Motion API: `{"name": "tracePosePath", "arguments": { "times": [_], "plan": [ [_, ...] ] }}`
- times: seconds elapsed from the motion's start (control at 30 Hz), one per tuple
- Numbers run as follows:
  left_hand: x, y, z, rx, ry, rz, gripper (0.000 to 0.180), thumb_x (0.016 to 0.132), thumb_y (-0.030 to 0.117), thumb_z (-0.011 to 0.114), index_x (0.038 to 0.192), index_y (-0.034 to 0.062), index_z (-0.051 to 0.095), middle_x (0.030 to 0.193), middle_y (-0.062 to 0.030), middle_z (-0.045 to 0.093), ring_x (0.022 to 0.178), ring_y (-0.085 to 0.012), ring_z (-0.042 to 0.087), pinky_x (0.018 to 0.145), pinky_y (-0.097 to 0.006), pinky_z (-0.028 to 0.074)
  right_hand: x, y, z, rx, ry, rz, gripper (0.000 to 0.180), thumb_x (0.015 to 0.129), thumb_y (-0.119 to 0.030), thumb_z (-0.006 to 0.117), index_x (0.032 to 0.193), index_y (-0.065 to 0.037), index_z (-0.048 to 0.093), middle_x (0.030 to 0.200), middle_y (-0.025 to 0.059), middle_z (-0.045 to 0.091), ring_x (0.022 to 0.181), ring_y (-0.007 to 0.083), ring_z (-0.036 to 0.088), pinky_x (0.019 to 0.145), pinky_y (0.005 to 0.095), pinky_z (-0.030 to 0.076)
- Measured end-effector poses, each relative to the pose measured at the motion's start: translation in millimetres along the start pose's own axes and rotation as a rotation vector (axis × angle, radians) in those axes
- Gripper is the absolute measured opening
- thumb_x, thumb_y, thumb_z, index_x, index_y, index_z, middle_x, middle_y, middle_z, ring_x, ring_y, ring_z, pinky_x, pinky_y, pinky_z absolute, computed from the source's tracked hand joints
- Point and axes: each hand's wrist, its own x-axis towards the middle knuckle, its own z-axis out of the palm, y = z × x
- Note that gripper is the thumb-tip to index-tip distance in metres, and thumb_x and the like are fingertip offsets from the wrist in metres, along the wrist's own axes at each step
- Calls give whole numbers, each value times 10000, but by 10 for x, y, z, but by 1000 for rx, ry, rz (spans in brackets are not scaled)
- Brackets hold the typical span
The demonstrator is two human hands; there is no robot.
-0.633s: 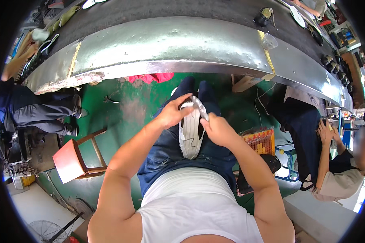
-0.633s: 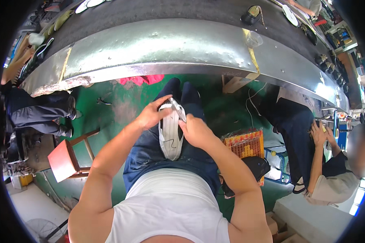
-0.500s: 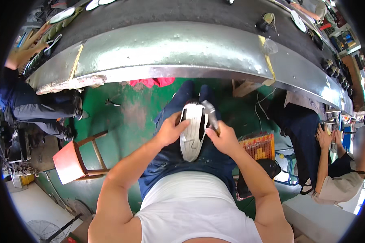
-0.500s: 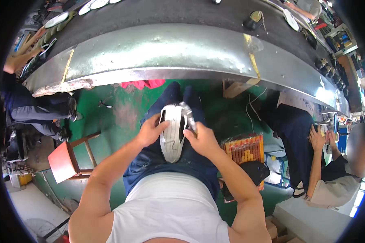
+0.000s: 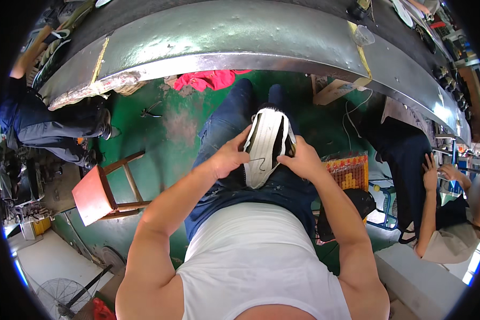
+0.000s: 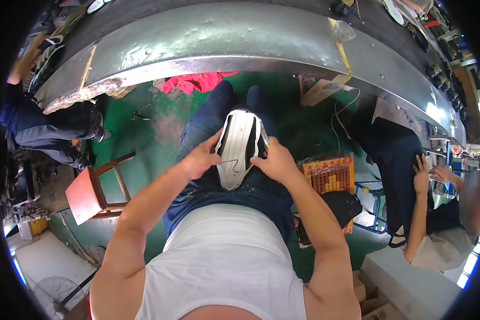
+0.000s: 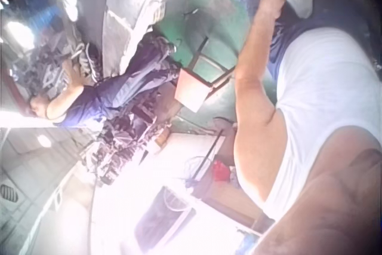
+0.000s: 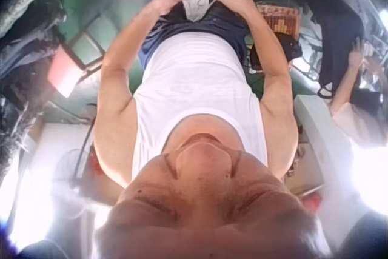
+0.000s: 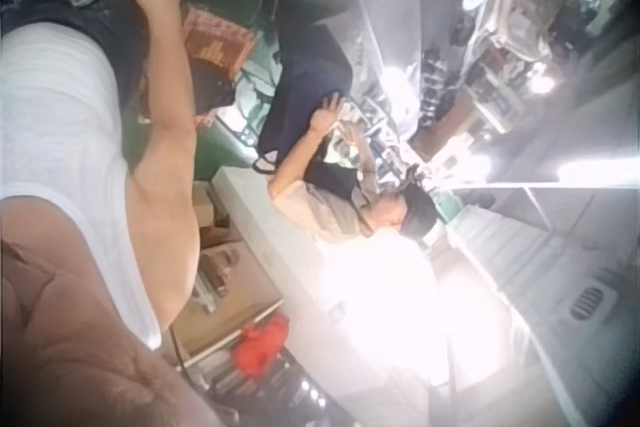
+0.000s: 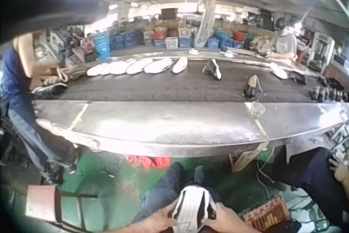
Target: Trimming and cleaning the edges of shoe soles using a specialized hand tool in a factory setting.
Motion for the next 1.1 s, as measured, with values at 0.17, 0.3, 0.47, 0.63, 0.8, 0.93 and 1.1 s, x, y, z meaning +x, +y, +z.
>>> {"name": "tracePosePath", "arguments": {
  "times": [0.17, 0.3, 0.47, 0.63, 0.8, 0.93, 1.1],
  "plan": [
    [-113, -352, 54, 393, 113, 70, 967, 744, 5, 709, 1549, -7, 174, 1460, -178, 444, 1361, -244, 414, 1140, -331, 307, -420, 318, -139, 710, -148, 313, 437, 820, -182, 717, 1136, 72, 553, 861, 132, 658, 775, 270, 646, 756, 371, 517],
    [-137, -386, 116, 342, 105, 29, 992, 756, -38, 666, 1562, 3, 89, 1525, -187, 355, 1410, -258, 350, 1164, -328, 263, -638, 78, -278, -79, -325, -92, 375, 856, -83, 640, 1177, 84, 542, 999, 203, 651, 925, 322, 649, 815, 385, 513],
    [-114, -539, 65, 164, -55, 121, 970, 808, 14, 604, 1567, 13, -1, 1601, -185, 201, 1477, -245, 212, 1194, -320, 159, -488, -186, -305, -596, -162, -522, 469, 752, 13, 637, 1196, 116, 525, 1102, 247, 605, 1008, 372, 609, 879, 429, 513],
    [-99, -448, 111, -298, -84, 43, 804, 970, 322, 485, 1571, 24, 42, 1617, -151, 176, 1484, -242, 190, 1193, -324, 158, -332, -433, -378, -825, -294, -468, 271, 766, -78, 649, 1001, 46, 599, 903, 187, 652, 853, 340, 645, 732, 420, 543],
    [92, -397, 336, -259, 485, -76, 688, 1056, 509, 274, 1525, 5, 288, 1562, -130, 340, 1412, -235, 344, 1156, -344, 264, -349, -169, -36, -538, -136, -520, 207, 832, -152, 672, 914, 1, 560, 814, 173, 624, 771, 353, 625, 669, 460, 511],
    [253, -657, 154, 276, 632, 93, 610, 1068, 426, 276, 1405, -43, 474, 1349, -210, 580, 1255, -319, 545, 1067, -358, 395, -406, -42, 82, -371, -166, -449, 234, 830, -122, 648, 981, 30, 553, 883, 205, 616, 842, 378, 614, 756, 458, 514],
    [197, -599, 175, 653, 657, 251, 520, 1065, 321, 302, 1352, -55, 517, 1277, -279, 595, 1192, -414, 576, 1029, -393, 435, -294, -107, -153, -426, -5, -469, 292, 854, -68, 634, 1097, 41, 514, 1018, 248, 590, 982, 426, 583, 830, 483, 489]
  ]
}}
